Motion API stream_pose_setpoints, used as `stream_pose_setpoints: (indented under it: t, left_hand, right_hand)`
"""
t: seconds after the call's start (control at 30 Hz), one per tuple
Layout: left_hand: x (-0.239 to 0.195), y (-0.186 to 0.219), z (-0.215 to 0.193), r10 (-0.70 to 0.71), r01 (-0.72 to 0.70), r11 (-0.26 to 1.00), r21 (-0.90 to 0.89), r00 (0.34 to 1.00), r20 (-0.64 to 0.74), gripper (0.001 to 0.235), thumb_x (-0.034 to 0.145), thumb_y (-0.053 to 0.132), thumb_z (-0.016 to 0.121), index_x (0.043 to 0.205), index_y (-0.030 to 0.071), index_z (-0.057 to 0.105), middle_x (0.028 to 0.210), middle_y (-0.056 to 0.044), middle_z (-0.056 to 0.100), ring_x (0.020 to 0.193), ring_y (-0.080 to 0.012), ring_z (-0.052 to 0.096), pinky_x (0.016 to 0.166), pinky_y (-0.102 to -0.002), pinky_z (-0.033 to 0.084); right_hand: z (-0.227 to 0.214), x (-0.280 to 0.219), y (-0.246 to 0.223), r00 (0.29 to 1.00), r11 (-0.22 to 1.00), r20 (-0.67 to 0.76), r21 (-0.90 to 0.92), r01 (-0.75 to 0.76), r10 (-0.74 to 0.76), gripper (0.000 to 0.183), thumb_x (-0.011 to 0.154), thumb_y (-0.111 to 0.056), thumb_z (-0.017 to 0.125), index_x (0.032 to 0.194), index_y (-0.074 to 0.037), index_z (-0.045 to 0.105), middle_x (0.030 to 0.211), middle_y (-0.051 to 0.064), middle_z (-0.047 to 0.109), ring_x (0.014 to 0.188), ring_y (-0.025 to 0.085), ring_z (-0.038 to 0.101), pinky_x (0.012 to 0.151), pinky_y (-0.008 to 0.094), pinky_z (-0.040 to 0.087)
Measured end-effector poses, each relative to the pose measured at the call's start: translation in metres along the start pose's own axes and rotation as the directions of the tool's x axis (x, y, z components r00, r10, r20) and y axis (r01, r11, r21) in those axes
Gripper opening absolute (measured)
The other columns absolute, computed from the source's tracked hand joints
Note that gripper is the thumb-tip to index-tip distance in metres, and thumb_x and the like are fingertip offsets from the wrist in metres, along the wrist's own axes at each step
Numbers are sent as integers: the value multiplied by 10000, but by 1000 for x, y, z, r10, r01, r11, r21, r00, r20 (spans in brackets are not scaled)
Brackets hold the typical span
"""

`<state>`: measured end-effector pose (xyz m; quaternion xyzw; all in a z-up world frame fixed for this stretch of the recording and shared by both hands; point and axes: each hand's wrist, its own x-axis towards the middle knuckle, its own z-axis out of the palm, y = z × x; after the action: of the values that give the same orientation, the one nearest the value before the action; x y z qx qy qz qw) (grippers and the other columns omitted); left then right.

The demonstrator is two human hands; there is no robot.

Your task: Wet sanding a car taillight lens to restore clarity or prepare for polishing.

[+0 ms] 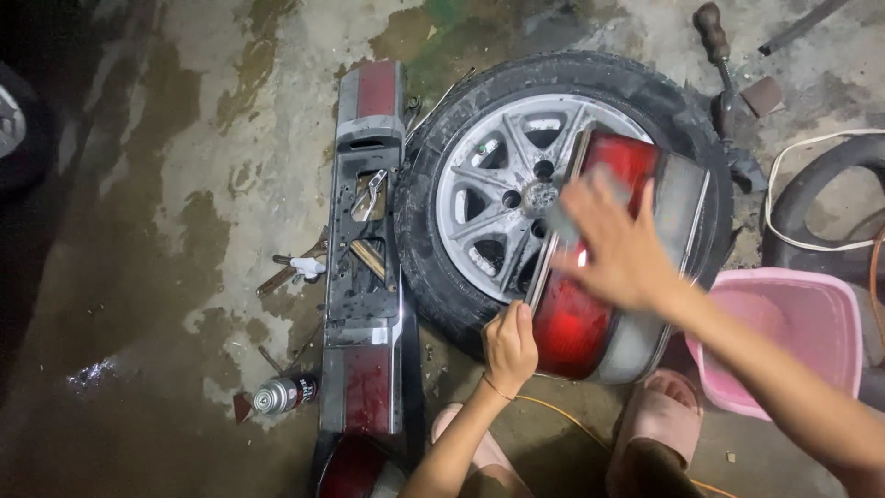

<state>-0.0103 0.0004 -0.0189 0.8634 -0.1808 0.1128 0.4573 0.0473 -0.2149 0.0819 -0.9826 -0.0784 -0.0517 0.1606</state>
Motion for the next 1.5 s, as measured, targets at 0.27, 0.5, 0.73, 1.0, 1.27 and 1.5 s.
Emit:
stream_pose_setpoints:
  t: [0.27, 0.5, 0.73, 1.0, 1.27, 1.5]
  left_hand:
    - [4, 4, -1, -2, 2, 1000, 0, 1000, -14, 331, 1079, 205, 442, 894, 59, 675, 599, -182, 639, 599, -391, 691, 536, -383, 552]
    - [1, -3, 2, -8, 8, 1000, -14, 1000, 0, 318, 1073, 199, 452, 918, 64, 694, 609, -188, 643, 616, -411, 691, 540, -409, 548]
    - [6, 9, -5, -7, 7, 1000, -3, 1000, 8, 328, 1080, 201, 449, 878, 72, 673, 591, -172, 639, 598, -391, 690, 536, -386, 549]
    - [13, 23, -14, 3, 1, 998, -68, 998, 63, 357, 1093, 197, 356, 823, 45, 535, 660, -145, 546, 578, -384, 552, 564, -445, 383]
    - [4, 7, -2, -43, 43, 999, -21, 999, 1, 326, 1074, 209, 453, 879, 82, 682, 612, -186, 650, 626, -418, 687, 555, -413, 552]
    - [0, 0, 2, -41, 41, 999, -20, 999, -8, 321, 1072, 212, 455, 894, 87, 692, 618, -183, 655, 634, -412, 695, 566, -414, 559]
  right_hand:
    - [16, 8, 54, 998, 1000, -63, -6, 26, -26, 809, 1000, -707, 369, 1628, -197, 344, 1671, 85, 363, 1542, 326, 306, 1124, 846, 71]
    - [6, 20, 56, 984, 984, 51, 48, -174, 172, 875, 1029, -746, 272, 1647, -127, 276, 1716, 125, 233, 1589, 344, 165, 1143, 819, -47]
    - [4, -21, 58, 999, 999, 2, -3, -43, 43, 791, 1037, -628, 326, 1653, -137, 256, 1718, 124, 213, 1564, 355, 204, 1124, 828, 79]
    - [-59, 13, 28, 858, 880, 365, 169, -443, 361, 966, 914, -702, 194, 1607, -110, -124, 1705, 90, -185, 1560, 264, -213, 1187, 670, -138]
    - [14, 4, 96, 962, 955, 12, 116, -273, 273, 816, 1097, -644, 282, 1655, -49, 250, 1707, 200, 230, 1587, 331, 180, 1135, 797, -104]
    - [-4, -11, 36, 957, 955, 132, 119, -273, 257, 917, 1041, -721, 254, 1630, -19, 245, 1718, 201, 142, 1605, 331, 77, 1141, 784, -102]
